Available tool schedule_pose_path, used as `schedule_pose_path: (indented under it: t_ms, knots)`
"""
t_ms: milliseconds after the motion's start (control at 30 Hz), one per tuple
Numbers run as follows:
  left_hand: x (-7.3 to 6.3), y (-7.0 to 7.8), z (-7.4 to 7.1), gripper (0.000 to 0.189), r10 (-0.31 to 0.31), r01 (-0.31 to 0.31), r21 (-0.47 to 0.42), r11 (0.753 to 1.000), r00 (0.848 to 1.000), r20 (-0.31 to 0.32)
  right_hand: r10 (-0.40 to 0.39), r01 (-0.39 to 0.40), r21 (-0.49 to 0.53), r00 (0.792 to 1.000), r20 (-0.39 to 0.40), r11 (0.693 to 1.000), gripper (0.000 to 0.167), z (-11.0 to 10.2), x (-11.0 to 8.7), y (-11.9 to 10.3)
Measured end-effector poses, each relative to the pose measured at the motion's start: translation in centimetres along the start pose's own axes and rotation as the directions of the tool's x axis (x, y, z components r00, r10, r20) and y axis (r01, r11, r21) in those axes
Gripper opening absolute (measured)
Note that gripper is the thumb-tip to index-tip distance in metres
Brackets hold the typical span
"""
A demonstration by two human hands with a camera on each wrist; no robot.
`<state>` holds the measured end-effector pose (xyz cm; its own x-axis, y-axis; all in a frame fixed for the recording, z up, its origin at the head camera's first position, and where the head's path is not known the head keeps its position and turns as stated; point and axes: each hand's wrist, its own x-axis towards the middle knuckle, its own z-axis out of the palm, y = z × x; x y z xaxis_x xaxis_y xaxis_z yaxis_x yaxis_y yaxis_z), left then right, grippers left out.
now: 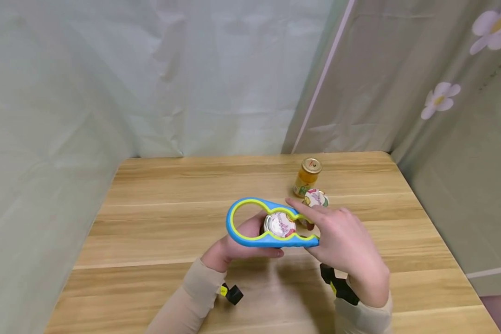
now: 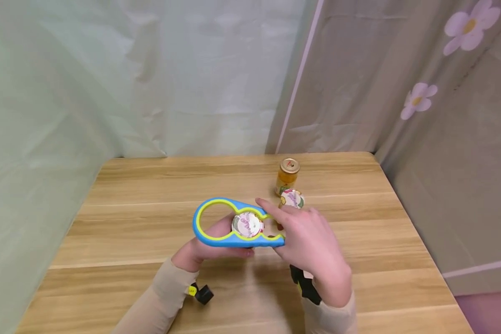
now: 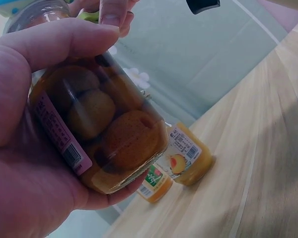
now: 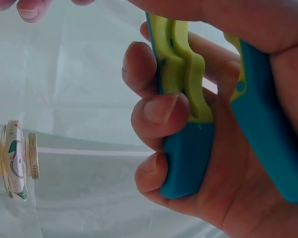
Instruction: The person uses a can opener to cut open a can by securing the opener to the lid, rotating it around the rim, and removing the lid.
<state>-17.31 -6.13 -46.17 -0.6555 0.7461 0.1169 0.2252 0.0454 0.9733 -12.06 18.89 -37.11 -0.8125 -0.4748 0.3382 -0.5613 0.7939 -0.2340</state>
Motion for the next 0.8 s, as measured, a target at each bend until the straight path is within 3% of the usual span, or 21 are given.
schedule_pose_path:
  t_ms: [200, 433, 667, 800]
  knots:
    - [0.1, -0.3, 0.2, 0.083, 0.031, -0.032, -0.044, 0.999, 0.999, -0.016, -0.022, 0.022, 0.01, 0.998, -0.055, 1.0, 0.083, 0.0, 0.1, 0.0]
    - [0.4, -0.3, 0.3, 0.087, 0.07, -0.072, -0.108, 0.992, 0.997, -0.018, 0.008, -0.006, 0.013, 0.996, -0.085, 1.0, 0.086, 0.0, 0.3, 0.1]
    - [0.5, -0.7, -0.5, 0.074, 0.079, -0.091, -0.119, 0.989, 0.992, -0.103, 0.032, -0.031, 0.011, 0.994, -0.109, 0.999, 0.083, 0.0, 0.5, 0.1]
    - [0.6, -1.5, -2.0, 0.07, 0.138, -0.153, -0.067, 0.986, 0.972, -0.188, 0.04, -0.037, 0.025, 0.991, -0.127, 0.999, 0.078, 0.1, 0.5, 0.3]
